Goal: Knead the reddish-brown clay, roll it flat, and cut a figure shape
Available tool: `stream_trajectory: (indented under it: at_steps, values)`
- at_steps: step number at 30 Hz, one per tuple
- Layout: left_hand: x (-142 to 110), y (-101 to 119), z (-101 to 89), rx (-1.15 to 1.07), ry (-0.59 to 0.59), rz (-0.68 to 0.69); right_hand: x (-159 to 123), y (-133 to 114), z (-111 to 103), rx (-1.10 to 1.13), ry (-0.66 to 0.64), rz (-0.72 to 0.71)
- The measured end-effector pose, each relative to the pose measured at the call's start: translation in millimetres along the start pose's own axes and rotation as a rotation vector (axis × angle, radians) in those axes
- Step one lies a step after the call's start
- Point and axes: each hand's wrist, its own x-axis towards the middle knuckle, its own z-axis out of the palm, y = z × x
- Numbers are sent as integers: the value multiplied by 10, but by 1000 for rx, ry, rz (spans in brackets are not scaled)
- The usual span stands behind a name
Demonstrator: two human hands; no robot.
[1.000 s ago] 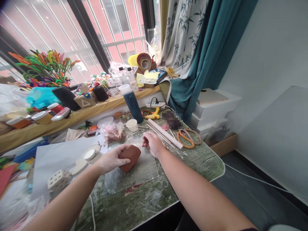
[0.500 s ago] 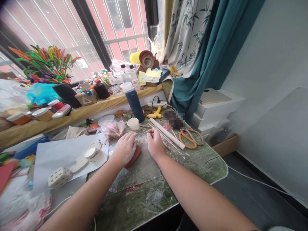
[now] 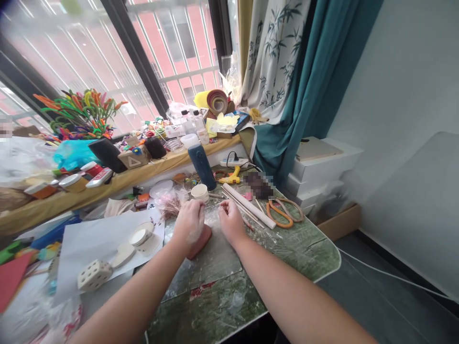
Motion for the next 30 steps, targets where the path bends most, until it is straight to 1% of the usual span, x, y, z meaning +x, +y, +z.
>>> stream_trajectory:
  at_steps: [4,7,11,13,17,19,20,22,24,26,28,30]
  values:
    - [-74,-38,75,-136,30,10,17,-1,11,4,3,-8]
    - [-122,-45,130,-244,65,-26,33,9,13,3,-3,-6]
    - [-120,-42,169,-509,12,-63,26,-1,-2,0,-19,1]
    - [-91,-89,149,-634,39,-139,12,-25,-7,-5,-26,3]
    - [-65,-212,52,-807,219,-331,-12,-60,3,-9,-46,-5]
    - [-112,-197,40,-990,288,-409,-12,-52,12,-11,-52,-10]
    - [-148,-163,52,-1163,297,-448,-10,-42,15,-13,-52,-11]
    - [-217,-71,94,-1462,228,-486,0,-16,17,-14,-53,-12]
    - [-243,1,110,-1619,149,-529,8,5,15,-12,-53,-9]
    - [-209,10,62,-1691,106,-594,12,13,12,-8,-55,-2]
    - [-139,-36,-30,-1769,130,-630,10,8,11,-4,-56,5]
    - [-81,-91,-103,-1858,243,-599,7,-1,12,0,-56,8]
